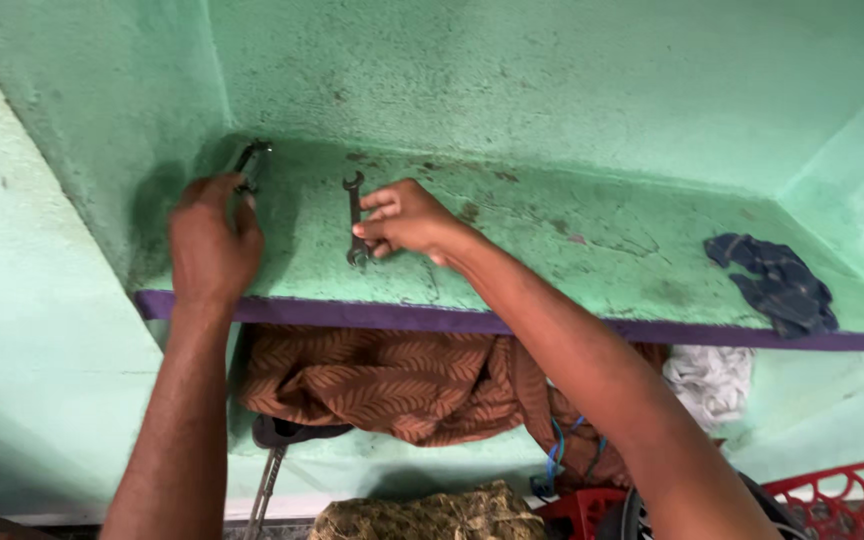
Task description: The person repeatedly picks up wrenches from a black bucket and places them onto a green shelf. They select individual wrenches, move them to the shelf, and arrange them in a row, repeating this process throughout the video.
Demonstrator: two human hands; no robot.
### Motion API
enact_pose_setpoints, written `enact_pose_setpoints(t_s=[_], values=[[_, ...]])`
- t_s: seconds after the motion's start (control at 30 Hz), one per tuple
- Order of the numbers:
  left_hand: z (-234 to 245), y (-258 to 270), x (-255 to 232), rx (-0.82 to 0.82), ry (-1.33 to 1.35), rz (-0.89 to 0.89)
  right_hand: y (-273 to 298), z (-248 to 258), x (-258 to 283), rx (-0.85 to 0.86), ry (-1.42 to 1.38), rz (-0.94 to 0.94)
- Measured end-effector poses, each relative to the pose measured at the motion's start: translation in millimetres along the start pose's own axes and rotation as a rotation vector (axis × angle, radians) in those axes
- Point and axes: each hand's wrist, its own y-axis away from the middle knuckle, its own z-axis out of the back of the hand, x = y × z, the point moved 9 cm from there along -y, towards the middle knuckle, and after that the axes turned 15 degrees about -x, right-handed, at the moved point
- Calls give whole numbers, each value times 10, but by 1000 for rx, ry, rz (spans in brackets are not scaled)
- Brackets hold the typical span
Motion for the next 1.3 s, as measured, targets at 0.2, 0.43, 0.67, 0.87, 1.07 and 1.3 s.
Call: enact_pose_setpoints(t_s=[0.2, 0.43, 0.67, 0.87, 1.07, 1.3], values=[[-222, 96, 226, 173, -96, 137, -713, -358, -19, 27, 34, -70], [-279, 111, 284, 293, -161, 283, -1258, -608, -14, -30, -26, -110], [-295, 137, 275, 354, -205, 303, -1296, -580, 78, -109, 145, -30], [-303, 148, 273, 346, -190, 281, -1136, -475, 342, -174, 537, 457], [-303, 177, 309, 318, -219, 244, -1071, -631, 285, -55, 602, 611], [-267, 154, 242, 219, -330, 44, -991, -688, 326, -117, 611, 720]])
